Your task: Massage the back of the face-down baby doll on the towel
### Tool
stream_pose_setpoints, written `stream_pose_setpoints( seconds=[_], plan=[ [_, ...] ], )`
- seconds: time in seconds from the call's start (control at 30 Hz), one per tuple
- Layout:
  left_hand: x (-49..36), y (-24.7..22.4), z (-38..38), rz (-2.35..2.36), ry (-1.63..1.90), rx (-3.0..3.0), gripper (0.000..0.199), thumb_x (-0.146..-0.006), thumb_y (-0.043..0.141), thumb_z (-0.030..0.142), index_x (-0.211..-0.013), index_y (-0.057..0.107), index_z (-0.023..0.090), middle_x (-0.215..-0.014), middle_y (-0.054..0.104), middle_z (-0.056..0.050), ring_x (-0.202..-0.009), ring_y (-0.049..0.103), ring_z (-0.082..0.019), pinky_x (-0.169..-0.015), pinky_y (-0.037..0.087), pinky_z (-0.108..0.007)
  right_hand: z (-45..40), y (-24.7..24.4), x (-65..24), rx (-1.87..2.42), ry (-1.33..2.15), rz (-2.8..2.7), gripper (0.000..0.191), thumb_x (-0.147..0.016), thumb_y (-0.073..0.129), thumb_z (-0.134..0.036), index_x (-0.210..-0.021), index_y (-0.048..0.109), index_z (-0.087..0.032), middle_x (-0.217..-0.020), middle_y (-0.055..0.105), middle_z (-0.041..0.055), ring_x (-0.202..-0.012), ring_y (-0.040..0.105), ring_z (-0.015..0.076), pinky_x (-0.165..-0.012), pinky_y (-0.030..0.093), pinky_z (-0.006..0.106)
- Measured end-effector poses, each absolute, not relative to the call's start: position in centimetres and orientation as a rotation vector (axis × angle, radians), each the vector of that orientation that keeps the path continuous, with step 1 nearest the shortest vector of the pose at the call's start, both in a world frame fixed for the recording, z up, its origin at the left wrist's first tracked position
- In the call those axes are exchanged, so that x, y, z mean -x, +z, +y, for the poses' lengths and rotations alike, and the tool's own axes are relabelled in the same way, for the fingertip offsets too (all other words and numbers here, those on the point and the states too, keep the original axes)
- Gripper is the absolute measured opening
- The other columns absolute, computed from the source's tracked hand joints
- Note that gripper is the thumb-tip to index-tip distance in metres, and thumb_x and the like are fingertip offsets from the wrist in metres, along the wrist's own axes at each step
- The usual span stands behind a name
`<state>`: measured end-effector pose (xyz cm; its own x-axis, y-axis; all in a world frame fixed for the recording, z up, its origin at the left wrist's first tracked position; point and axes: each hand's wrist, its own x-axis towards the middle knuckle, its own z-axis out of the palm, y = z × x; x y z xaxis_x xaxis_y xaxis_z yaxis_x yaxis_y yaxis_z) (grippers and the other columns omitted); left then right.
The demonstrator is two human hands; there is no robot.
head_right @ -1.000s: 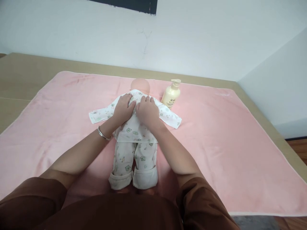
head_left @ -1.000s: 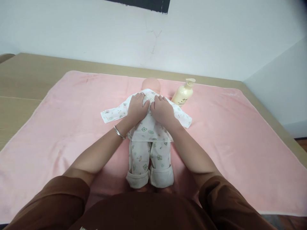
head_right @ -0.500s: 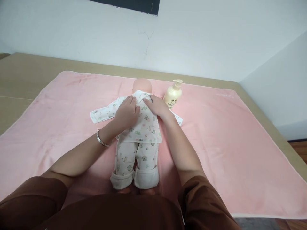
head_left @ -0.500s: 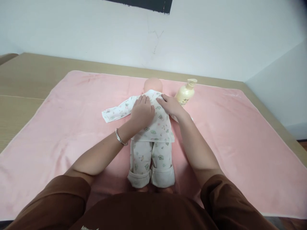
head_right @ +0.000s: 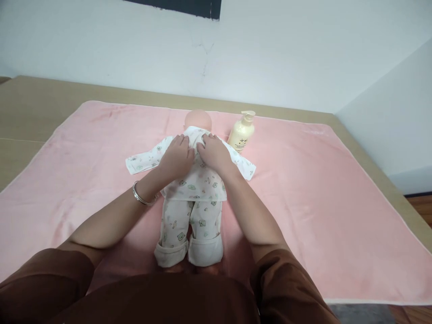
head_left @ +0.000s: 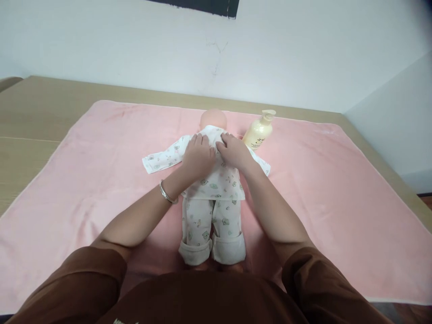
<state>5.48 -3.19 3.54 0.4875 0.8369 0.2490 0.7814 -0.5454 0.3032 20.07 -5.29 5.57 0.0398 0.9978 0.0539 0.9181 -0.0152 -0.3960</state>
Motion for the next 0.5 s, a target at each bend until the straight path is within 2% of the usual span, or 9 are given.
stream_pose_setpoints(
  seconds=[0.1,0.2,0.27,0.4,0.5],
  plan=[
    [-5.7,3.7,-4.3,1.392,0.524,-2.605,0.055,-0.1,0.032,0.024,-0.145,0.045,-0.005,-0.156,0.045,-0.028,-0.15,0.039,-0.036,-0.127,0.03,-0.05,-4.5,4.8,-20.7,2.018,0.326,-1.832,0.047,-0.103,0.028,-0.038,-0.125,0.06,-0.011,-0.136,0.062,0.0211,-0.131,0.053,0.0341,-0.112,0.041,0.052],
    [-5.4,3.9,-3.3,1.366,0.518,-2.579,0.053,-0.099,0.029,0.022,-0.14,0.051,-0.004,-0.15,0.052,-0.026,-0.146,0.044,-0.034,-0.127,0.031,-0.049,-5.1,4.2,-19.5,2.09,0.178,-1.791,0.048,-0.103,0.026,-0.034,-0.128,0.058,-0.007,-0.14,0.059,0.0248,-0.135,0.049,0.0372,-0.115,0.036,0.058],
    [-5.0,4.0,-1.9,1.356,0.514,-2.54,0.052,-0.098,0.029,0.023,-0.135,0.054,-0.003,-0.145,0.056,-0.026,-0.142,0.049,-0.033,-0.125,0.035,-0.049,-6.2,4.4,-18.2,2.111,0.106,-1.825,0.048,-0.103,0.027,-0.031,-0.129,0.057,-0.004,-0.141,0.057,0.0268,-0.137,0.048,0.0387,-0.117,0.034,0.057],
    [-4.6,3.8,0.3,1.349,0.557,-2.418,0.047,-0.097,0.032,0.03,-0.125,0.061,0.005,-0.132,0.065,-0.023,-0.127,0.059,-0.031,-0.116,0.045,-0.047,-7.6,5.5,-17.1,2.077,0.072,-1.905,0.045,-0.101,0.027,-0.026,-0.127,0.057,-0.004,-0.136,0.06,0.0267,-0.134,0.051,0.0383,-0.114,0.039,0.052],
    [-5.2,3.4,-0.5,1.43,0.586,-2.396,0.05,-0.098,0.034,0.03,-0.133,0.057,0.002,-0.143,0.058,-0.025,-0.137,0.053,-0.033,-0.122,0.037,-0.05,-6.6,5.6,-18.2,2.033,0.2,-1.928,0.037,-0.098,0.031,-0.024,-0.119,0.059,-0.01,-0.13,0.063,0.0238,-0.129,0.052,0.0374,-0.108,0.044,0.053]
  ],
)
